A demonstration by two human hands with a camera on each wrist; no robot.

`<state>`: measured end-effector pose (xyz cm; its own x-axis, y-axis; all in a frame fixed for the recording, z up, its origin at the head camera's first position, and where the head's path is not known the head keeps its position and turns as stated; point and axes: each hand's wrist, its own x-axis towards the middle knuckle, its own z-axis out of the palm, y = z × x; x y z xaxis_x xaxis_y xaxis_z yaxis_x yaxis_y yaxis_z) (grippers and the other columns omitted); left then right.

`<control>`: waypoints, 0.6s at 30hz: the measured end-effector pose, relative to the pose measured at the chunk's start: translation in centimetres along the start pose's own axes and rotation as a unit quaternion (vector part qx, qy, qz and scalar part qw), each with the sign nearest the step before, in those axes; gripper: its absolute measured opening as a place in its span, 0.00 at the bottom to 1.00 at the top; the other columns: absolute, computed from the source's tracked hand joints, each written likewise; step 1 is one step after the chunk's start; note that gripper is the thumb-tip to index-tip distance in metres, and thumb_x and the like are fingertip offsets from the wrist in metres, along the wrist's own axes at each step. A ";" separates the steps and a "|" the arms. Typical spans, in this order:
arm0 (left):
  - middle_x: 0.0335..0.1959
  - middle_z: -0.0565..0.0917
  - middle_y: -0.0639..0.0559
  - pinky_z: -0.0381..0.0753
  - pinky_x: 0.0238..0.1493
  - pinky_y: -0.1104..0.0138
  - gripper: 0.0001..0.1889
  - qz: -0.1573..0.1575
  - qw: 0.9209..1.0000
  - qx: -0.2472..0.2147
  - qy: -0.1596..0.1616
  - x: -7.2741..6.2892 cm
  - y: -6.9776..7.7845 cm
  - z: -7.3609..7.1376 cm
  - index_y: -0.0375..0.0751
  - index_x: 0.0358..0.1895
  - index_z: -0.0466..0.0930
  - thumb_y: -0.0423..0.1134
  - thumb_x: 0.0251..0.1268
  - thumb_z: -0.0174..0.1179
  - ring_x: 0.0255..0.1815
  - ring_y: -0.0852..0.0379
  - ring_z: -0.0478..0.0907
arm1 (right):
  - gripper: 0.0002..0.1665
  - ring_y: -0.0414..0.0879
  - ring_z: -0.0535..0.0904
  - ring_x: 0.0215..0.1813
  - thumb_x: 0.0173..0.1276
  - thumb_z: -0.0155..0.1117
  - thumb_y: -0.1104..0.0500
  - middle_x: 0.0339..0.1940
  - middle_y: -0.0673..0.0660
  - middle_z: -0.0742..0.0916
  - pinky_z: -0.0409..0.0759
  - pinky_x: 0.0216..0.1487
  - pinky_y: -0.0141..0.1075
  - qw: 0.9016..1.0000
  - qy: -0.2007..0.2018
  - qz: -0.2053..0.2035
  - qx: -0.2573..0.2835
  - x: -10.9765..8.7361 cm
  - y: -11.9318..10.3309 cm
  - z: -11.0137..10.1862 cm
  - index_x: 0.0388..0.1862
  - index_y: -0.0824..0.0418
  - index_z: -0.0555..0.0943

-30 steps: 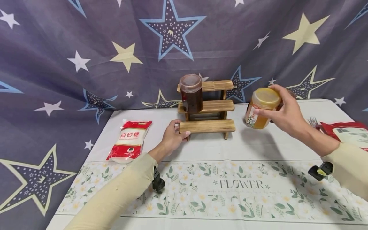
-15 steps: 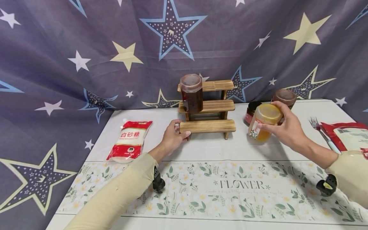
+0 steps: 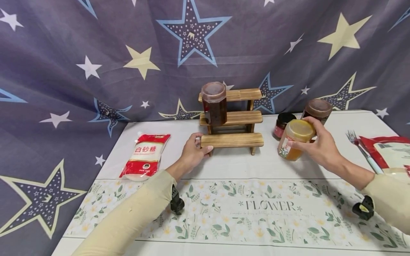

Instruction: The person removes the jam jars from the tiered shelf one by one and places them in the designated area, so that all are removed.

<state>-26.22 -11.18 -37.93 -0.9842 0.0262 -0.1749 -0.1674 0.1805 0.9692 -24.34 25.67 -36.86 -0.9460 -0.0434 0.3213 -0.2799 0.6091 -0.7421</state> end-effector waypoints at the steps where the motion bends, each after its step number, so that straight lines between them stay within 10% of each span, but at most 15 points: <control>1: 0.61 0.71 0.34 0.83 0.51 0.51 0.35 -0.001 1.000 0.001 -0.001 -0.1 0.2 0.0 0.36 0.71 0.54 0.26 0.64 0.60 0.56 0.40 0.76 | 0.47 0.50 0.69 0.50 0.57 0.75 0.56 0.55 0.63 0.75 0.71 0.43 0.34 1.000 0.000 -0.001 0.000 0.0 0.1 0.0 0.70 0.60 0.60; 9: 0.59 0.71 0.32 0.81 0.54 0.51 0.32 0.002 1.000 0.013 0.004 -2.2 2.3 0.5 0.33 0.70 0.55 0.24 0.65 0.58 0.56 0.39 0.76 | 0.51 0.53 0.69 0.51 0.56 0.76 0.57 0.57 0.67 0.74 0.70 0.41 0.29 1.000 -0.016 0.002 -0.006 0.2 0.3 0.0 0.72 0.61 0.58; 16: 0.59 0.71 0.32 0.81 0.54 0.51 0.31 0.002 1.000 0.011 0.004 -2.2 2.3 0.4 0.33 0.70 0.55 0.25 0.66 0.57 0.56 0.39 0.76 | 0.55 0.62 0.69 0.57 0.57 0.76 0.57 0.61 0.70 0.70 0.73 0.52 0.56 0.999 -0.044 0.010 0.014 0.3 0.2 -0.2 0.74 0.63 0.52; 18: 0.59 0.71 0.33 0.81 0.54 0.51 0.32 -0.002 1.000 0.008 0.002 -2.1 2.3 0.4 0.34 0.70 0.55 0.25 0.66 0.58 0.56 0.39 0.76 | 0.56 0.63 0.68 0.57 0.56 0.76 0.57 0.61 0.71 0.69 0.75 0.51 0.50 0.999 -0.047 0.010 0.014 0.3 0.1 -0.2 0.74 0.64 0.51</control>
<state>-24.46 -10.40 -35.44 -0.9840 0.0214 -0.1771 -0.1695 0.1972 0.9656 -24.59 25.86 -36.73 -0.9625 -0.1065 0.2494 -0.2633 0.5879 -0.7649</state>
